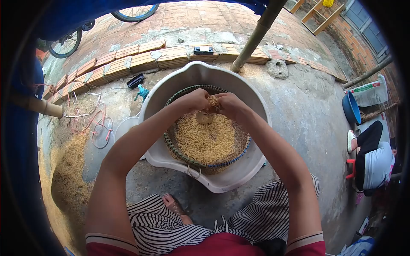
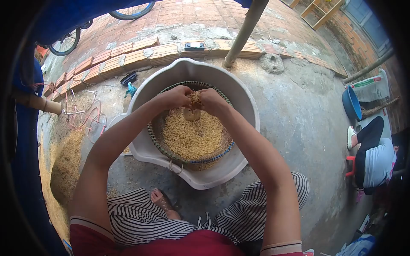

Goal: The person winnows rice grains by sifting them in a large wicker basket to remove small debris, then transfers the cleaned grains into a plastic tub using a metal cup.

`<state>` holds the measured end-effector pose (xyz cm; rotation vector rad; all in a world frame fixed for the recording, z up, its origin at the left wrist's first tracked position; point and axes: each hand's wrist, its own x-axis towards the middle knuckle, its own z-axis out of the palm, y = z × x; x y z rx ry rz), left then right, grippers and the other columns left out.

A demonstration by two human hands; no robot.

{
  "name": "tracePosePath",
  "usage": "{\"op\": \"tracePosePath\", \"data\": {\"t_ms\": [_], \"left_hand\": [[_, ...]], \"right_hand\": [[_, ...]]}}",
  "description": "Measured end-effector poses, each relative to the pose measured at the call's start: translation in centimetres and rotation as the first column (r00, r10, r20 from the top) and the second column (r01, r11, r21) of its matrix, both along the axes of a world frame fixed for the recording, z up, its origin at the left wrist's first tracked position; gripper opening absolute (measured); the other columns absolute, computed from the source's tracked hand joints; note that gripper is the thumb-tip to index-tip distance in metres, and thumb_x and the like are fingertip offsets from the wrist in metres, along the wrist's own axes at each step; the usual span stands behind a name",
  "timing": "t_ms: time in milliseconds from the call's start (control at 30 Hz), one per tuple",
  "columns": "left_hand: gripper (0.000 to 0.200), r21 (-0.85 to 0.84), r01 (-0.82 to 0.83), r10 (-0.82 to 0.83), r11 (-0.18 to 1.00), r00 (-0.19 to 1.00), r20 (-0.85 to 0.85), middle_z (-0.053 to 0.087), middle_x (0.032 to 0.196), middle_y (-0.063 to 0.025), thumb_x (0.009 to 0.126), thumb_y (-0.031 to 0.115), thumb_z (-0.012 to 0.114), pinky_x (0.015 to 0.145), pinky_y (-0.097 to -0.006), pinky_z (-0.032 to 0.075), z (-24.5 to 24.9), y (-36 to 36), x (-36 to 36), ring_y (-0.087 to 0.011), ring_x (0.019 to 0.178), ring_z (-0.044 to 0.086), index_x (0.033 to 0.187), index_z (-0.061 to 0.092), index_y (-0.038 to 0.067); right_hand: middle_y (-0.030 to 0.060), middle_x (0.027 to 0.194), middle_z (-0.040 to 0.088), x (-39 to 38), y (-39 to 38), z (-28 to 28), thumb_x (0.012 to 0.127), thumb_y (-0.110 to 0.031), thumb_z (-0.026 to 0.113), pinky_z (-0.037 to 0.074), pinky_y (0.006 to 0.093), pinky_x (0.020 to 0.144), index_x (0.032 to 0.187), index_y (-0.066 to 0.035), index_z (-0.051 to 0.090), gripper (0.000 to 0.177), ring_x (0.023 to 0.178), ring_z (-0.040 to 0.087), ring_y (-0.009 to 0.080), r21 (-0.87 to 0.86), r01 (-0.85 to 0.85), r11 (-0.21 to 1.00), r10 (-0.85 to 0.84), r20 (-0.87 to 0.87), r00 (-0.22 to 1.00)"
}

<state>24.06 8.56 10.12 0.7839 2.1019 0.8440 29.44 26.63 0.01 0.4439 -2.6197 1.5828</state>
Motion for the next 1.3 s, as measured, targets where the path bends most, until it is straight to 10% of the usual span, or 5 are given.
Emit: {"op": "tracePosePath", "data": {"t_ms": [100,167,400,1033,1300], "left_hand": [[0.044,0.015,-0.037,0.035,0.999,0.995,0.094,0.061,0.096,-0.0181,0.07,0.01,0.057,0.076,-0.0306,0.048,-1.6,0.1,-1.1,-0.0212,0.084,0.06,0.11,0.052,-0.008],[0.041,-0.058,-0.065,0.054,0.996,0.984,-0.169,0.062,0.098,-0.0163,0.071,0.011,0.055,0.078,-0.0321,0.047,-2.4,-0.6,-1.4,-0.0238,0.084,0.061,0.109,0.056,-0.002],[0.026,-0.276,0.097,-0.179,0.956,0.94,-0.291,0.064,0.089,-0.0154,0.07,0.014,0.055,0.077,-0.0349,0.048,-4.9,-4.2,-1.1,-0.0272,0.087,0.061,0.091,0.066,0.006],[0.085,-0.372,0.397,-0.512,0.839,0.806,-0.296,0.045,0.106,-0.0246,0.052,0.031,0.079,0.088,-0.0372,0.043,-8.6,-4.6,7.5,-0.0358,0.102,0.044,0.111,0.039,-0.016],[0.068,-0.266,0.43,-0.5,0.863,0.802,-0.327,0.048,0.099,-0.0248,0.054,0.02,0.073,0.082,-0.0371,0.043,-9.8,-4.6,9.3,-0.0344,0.093,0.049,0.106,0.04,-0.01]], "right_hand": [[0.0142,0.079,0.06,2.3,-4.8,9.0,0.073,-0.002,0.051,0.05,0.0341,0.074,0.101,0.001,0.058,0.028,0.084,0.06,0.0271,-0.261,0.616,0.743,-0.293,0.701,0.65],[0.0209,0.117,0.049,3.2,-5.0,7.4,0.074,-0.001,0.047,0.045,0.0376,0.084,0.119,0.001,0.047,0.044,0.1,0.054,0.0325,0.467,0.207,0.86,-0.374,0.3,0.878],[0.0192,0.097,0.049,7.6,-8.6,4.1,0.077,-0.003,0.048,0.045,0.044,0.073,0.103,-0.001,0.047,0.026,0.087,0.054,0.0368,0.537,0.369,0.759,-0.364,-0.12,0.924],[0.0168,0.086,0.052,11.1,-6.6,6.2,0.076,-0.007,0.051,0.046,0.0425,0.07,0.095,0.0,0.045,0.021,0.083,0.055,0.0364,0.423,0.426,0.8,-0.416,-0.12,0.901],[0.0264,0.099,0.057,12.3,-7.6,-1.4,0.073,-0.013,0.052,0.046,0.0417,0.079,0.106,0.008,0.046,0.039,0.093,0.057,0.0386,0.752,-0.182,0.633,-0.327,0.474,0.818]]}}
